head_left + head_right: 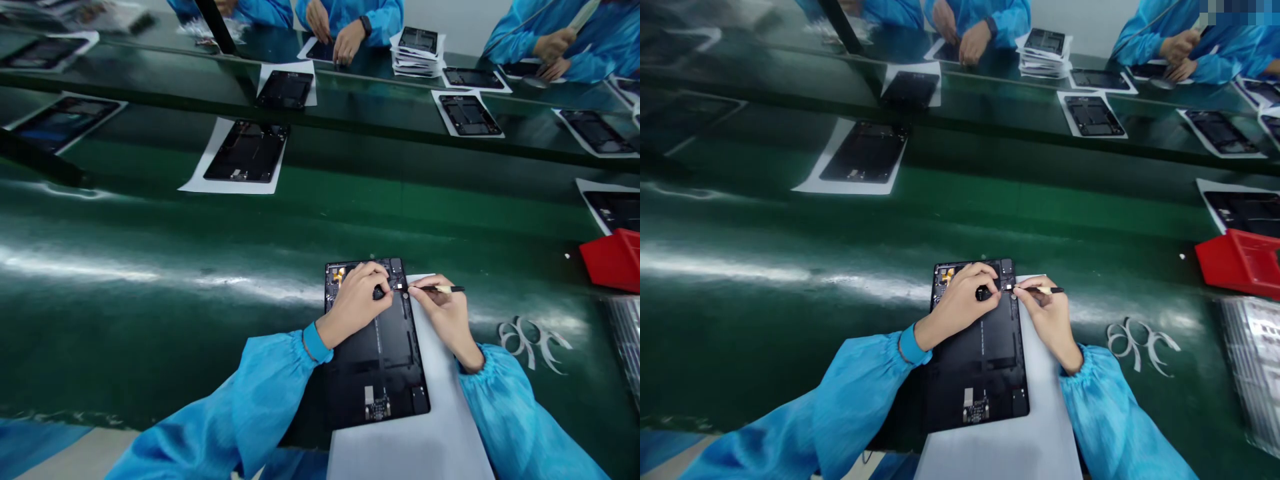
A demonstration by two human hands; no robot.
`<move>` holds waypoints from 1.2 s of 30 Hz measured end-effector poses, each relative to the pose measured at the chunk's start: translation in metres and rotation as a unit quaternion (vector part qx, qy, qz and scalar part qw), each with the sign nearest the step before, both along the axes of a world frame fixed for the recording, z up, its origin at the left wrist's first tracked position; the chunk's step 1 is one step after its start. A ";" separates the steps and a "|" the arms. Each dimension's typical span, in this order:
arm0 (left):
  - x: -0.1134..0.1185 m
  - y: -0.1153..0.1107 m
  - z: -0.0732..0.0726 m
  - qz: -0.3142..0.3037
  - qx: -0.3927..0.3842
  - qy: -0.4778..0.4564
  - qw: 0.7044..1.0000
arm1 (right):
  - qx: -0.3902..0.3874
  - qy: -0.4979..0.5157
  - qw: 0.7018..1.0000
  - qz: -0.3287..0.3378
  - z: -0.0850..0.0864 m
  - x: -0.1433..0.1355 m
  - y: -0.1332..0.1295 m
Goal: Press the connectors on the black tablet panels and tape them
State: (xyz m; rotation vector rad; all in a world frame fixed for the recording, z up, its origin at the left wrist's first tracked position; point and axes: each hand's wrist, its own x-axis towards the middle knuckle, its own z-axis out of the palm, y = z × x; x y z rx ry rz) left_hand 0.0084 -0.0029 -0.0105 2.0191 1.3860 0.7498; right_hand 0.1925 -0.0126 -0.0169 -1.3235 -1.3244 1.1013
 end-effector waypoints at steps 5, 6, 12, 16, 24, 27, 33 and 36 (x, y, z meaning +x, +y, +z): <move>-0.001 0.002 -0.001 -0.020 0.008 0.010 1.000 | -0.008 0.004 1.000 0.019 -0.002 0.001 0.001; -0.001 0.002 -0.001 -0.020 0.008 0.010 1.000 | -0.008 0.003 1.000 0.023 -0.003 0.002 0.001; -0.001 0.001 -0.001 -0.019 0.004 0.007 1.000 | -0.010 -0.014 0.999 0.029 -0.004 0.003 0.002; -0.001 0.001 -0.001 -0.020 0.005 0.007 1.000 | -0.005 -0.013 1.000 0.007 -0.001 0.004 0.002; -0.002 0.001 0.000 -0.024 0.007 0.005 1.000 | -0.019 -0.010 1.000 0.015 -0.003 0.003 0.001; -0.001 0.001 0.000 -0.020 0.004 0.007 1.000 | -0.020 -0.010 1.000 0.023 -0.004 0.004 0.000; 0.000 0.001 0.000 -0.011 0.002 0.011 1.000 | -0.022 -0.013 1.000 0.014 -0.002 0.002 -0.001; 0.000 0.002 0.000 -0.012 0.002 0.013 1.000 | -0.017 -0.029 0.999 0.024 -0.001 0.002 0.000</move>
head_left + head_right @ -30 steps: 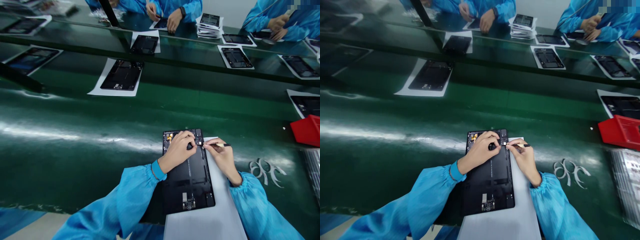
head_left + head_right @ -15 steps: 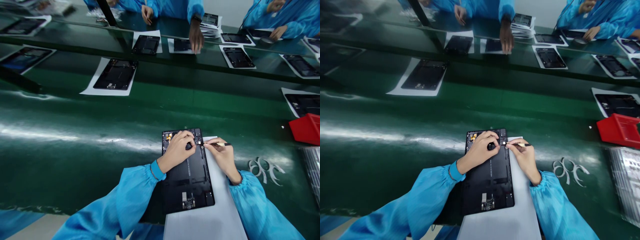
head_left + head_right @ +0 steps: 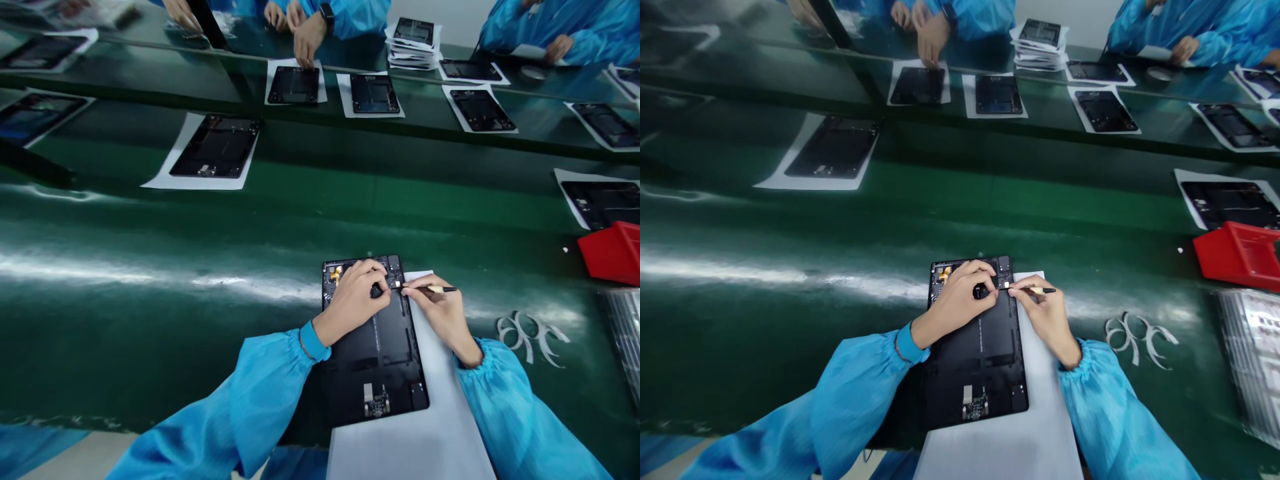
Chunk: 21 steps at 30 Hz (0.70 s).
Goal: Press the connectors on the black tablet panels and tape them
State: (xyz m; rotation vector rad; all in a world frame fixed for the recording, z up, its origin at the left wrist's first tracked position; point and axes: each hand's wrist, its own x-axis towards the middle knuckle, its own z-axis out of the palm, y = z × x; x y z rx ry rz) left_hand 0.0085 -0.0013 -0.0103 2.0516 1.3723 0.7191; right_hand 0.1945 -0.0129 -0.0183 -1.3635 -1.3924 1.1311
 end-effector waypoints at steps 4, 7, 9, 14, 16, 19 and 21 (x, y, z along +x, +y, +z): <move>0.001 -0.001 0.000 0.006 0.000 0.000 1.000 | 0.003 -0.002 1.000 0.002 0.001 0.001 0.000; 0.002 -0.001 0.001 0.013 0.002 0.003 1.000 | 0.006 -0.002 1.000 -0.008 0.002 0.004 -0.001; 0.002 -0.001 0.001 0.014 0.004 0.003 1.000 | 0.012 -0.009 1.000 -0.011 0.002 0.006 -0.002; 0.001 -0.001 0.000 0.018 0.006 -0.006 1.000 | 0.022 -0.020 1.000 -0.010 -0.003 0.010 -0.004; 0.001 -0.002 -0.001 0.020 0.005 -0.010 1.000 | 0.024 -0.021 0.999 -0.015 -0.005 0.012 -0.004; 0.003 -0.001 -0.003 0.021 0.002 -0.016 1.000 | 0.028 -0.015 0.999 -0.022 -0.007 0.013 -0.006; 0.004 0.000 -0.002 0.021 -0.007 -0.025 0.999 | 0.030 -0.015 0.999 -0.027 -0.008 0.013 -0.006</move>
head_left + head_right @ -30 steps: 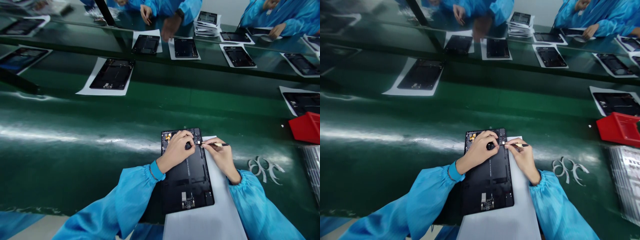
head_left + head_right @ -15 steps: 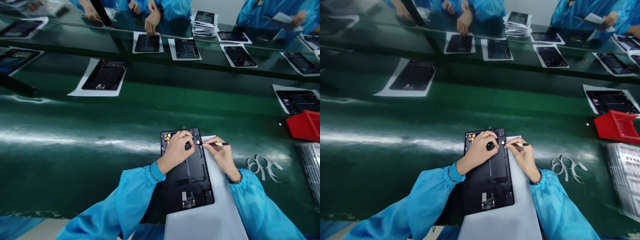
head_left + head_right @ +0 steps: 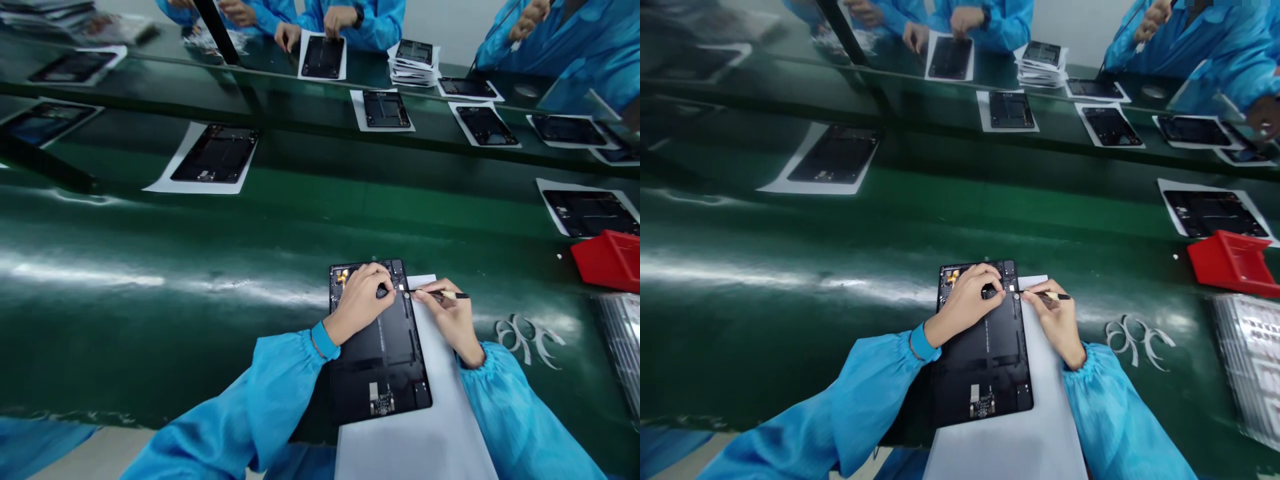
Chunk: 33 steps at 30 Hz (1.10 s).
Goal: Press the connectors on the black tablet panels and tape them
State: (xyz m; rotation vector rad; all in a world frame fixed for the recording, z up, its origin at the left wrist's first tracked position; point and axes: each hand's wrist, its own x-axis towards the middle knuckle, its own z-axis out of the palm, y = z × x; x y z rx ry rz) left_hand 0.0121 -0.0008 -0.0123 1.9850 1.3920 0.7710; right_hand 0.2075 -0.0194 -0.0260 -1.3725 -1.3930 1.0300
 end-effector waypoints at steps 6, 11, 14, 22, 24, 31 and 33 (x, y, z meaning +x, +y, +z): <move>-0.026 -0.020 0.020 0.084 -0.044 -0.165 0.982 | 0.009 0.096 0.994 -0.050 -0.003 0.001 0.000; -0.073 -0.089 0.046 0.240 -0.282 -0.355 0.859 | 0.018 0.047 0.997 -0.052 0.009 0.006 -0.006; -0.083 -0.127 0.054 0.232 -0.446 -0.448 0.739 | 0.003 -0.146 0.989 0.017 0.019 0.007 -0.013; -0.047 -0.124 0.037 0.151 -0.391 -0.406 0.812 | 0.030 -0.312 0.946 0.080 0.019 -0.002 -0.022; -0.042 -0.116 0.027 0.128 -0.308 -0.368 0.868 | 0.025 -0.295 0.952 0.076 0.019 0.000 -0.019; -0.049 -0.117 -0.003 0.099 -0.183 -0.293 0.933 | 0.004 -0.181 0.978 0.103 0.025 0.005 -0.014; -0.050 -0.121 -0.008 0.123 -0.163 -0.290 0.935 | -0.002 -0.133 0.985 0.109 0.028 0.008 -0.020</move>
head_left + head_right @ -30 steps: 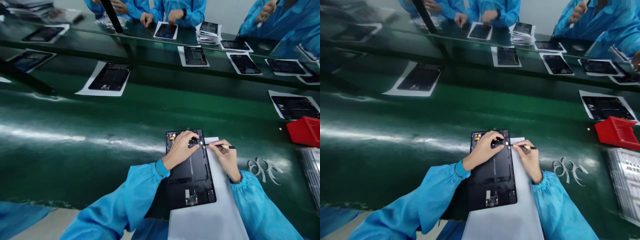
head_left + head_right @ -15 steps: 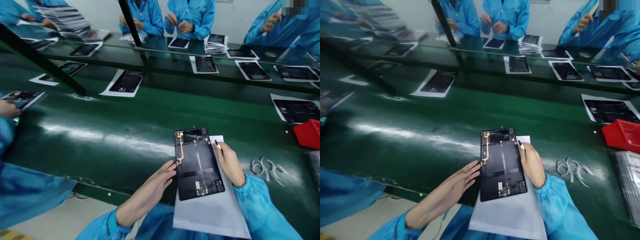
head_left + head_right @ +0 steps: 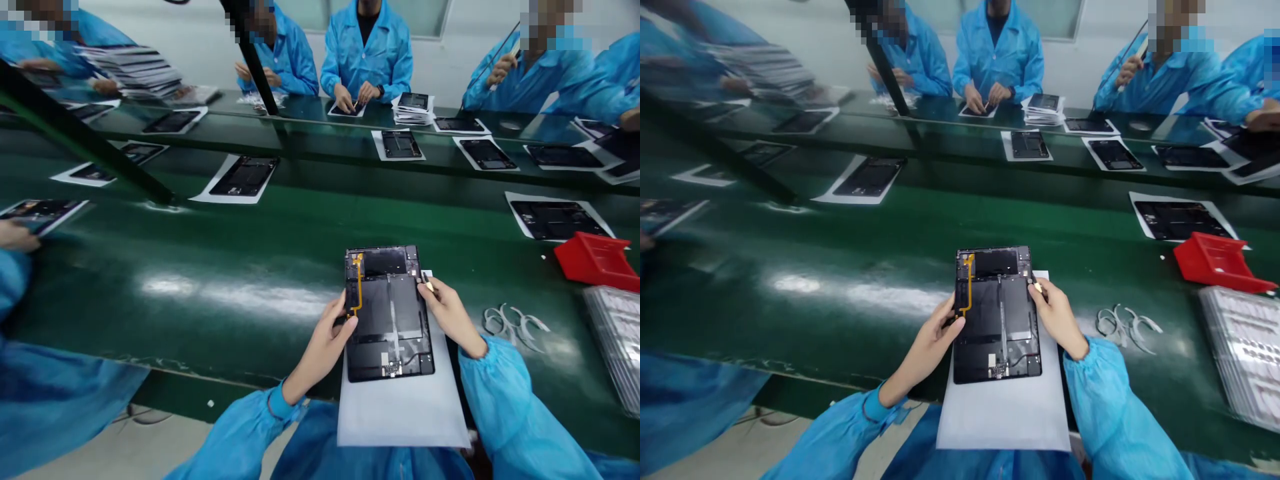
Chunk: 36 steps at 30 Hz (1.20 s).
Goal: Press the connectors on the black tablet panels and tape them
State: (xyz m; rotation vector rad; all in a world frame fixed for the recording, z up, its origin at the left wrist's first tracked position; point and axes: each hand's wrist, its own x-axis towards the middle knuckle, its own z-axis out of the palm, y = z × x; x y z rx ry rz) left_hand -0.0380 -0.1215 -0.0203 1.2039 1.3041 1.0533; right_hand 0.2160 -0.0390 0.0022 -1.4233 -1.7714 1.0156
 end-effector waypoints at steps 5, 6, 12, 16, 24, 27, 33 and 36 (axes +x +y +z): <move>0.001 -0.001 -0.008 0.037 -0.012 -0.025 0.999 | -0.067 0.052 0.996 -0.019 0.000 0.017 -0.029; 0.001 -0.001 -0.008 0.039 -0.011 -0.025 0.999 | -0.086 0.054 0.995 -0.010 0.000 0.021 -0.035; 0.004 0.011 0.007 0.041 0.076 0.132 0.988 | 0.009 -0.172 0.983 -0.065 0.009 0.030 -0.054; 0.009 0.024 0.023 0.036 0.108 0.154 0.982 | 0.104 -0.201 0.974 -0.014 0.018 0.012 -0.042; 0.003 -0.002 0.024 0.041 0.065 0.085 0.993 | 0.080 -0.215 0.966 0.116 -0.002 -0.012 -0.010; 0.004 -0.024 0.026 0.047 0.039 0.052 0.997 | 0.072 -0.189 0.972 0.121 -0.004 -0.009 -0.009; 0.032 -0.069 0.049 -0.086 -0.032 0.038 0.995 | 0.064 -0.201 0.970 0.119 -0.001 -0.011 -0.011; 0.046 -0.082 0.059 -0.194 -0.041 0.031 0.980 | 0.068 -0.227 0.964 0.121 -0.001 -0.014 -0.008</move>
